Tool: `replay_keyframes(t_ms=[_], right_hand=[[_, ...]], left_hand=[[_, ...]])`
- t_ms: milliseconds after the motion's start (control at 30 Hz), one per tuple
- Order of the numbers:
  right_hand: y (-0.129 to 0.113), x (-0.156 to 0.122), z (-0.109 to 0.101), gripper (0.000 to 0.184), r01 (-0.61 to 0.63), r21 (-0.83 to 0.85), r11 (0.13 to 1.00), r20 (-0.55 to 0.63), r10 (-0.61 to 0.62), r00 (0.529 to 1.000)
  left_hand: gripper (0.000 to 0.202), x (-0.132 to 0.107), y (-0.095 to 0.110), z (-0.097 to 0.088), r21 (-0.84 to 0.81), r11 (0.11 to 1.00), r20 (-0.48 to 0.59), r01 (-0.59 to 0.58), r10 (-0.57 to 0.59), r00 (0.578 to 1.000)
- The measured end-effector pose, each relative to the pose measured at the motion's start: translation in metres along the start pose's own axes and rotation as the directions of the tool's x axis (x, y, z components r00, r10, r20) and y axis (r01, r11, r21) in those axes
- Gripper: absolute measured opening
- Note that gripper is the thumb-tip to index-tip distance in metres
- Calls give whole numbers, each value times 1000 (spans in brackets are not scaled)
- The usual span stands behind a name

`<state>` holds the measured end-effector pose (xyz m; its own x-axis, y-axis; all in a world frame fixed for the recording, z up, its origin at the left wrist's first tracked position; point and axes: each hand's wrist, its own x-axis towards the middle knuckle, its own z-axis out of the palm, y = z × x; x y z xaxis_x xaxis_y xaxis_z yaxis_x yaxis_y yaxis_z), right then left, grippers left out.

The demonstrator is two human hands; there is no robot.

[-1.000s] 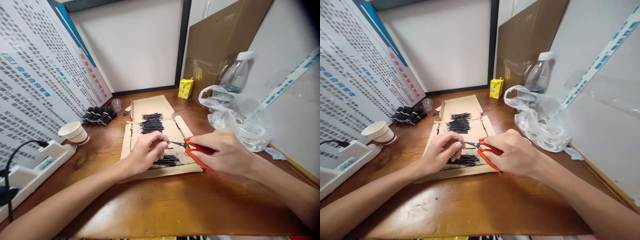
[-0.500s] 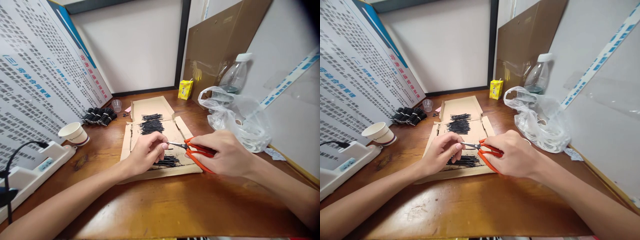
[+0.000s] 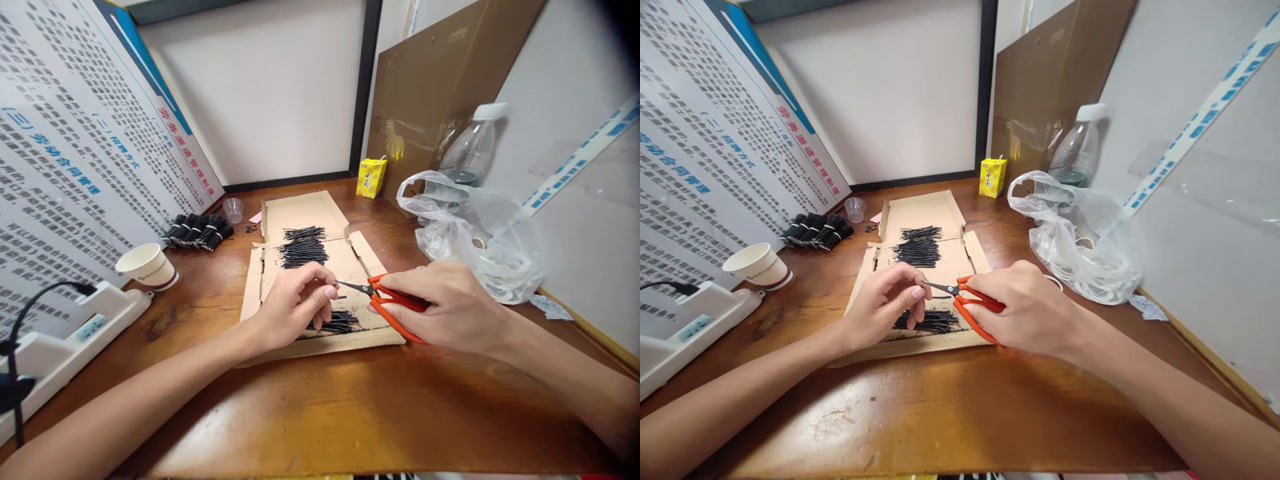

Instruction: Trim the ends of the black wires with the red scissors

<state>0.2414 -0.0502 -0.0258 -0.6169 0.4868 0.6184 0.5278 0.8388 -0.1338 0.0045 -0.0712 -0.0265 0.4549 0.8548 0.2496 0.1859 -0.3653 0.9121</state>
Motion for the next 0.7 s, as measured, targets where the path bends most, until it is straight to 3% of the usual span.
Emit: replay_keyframes(t_ms=[200, 700], right_hand=[[-1, 1, -4, 14, -41, 90, 995, -42, 45, 998], [-2, 0, -1, 16, 0, 53, 999, -11, 1, 1000]], left_hand=[[13, 0, 0, -1, -1, 1000, 0, 3, -3, 1000], [11, 0, 0, 0, -4, 1000, -2, 2, -2, 1000]])
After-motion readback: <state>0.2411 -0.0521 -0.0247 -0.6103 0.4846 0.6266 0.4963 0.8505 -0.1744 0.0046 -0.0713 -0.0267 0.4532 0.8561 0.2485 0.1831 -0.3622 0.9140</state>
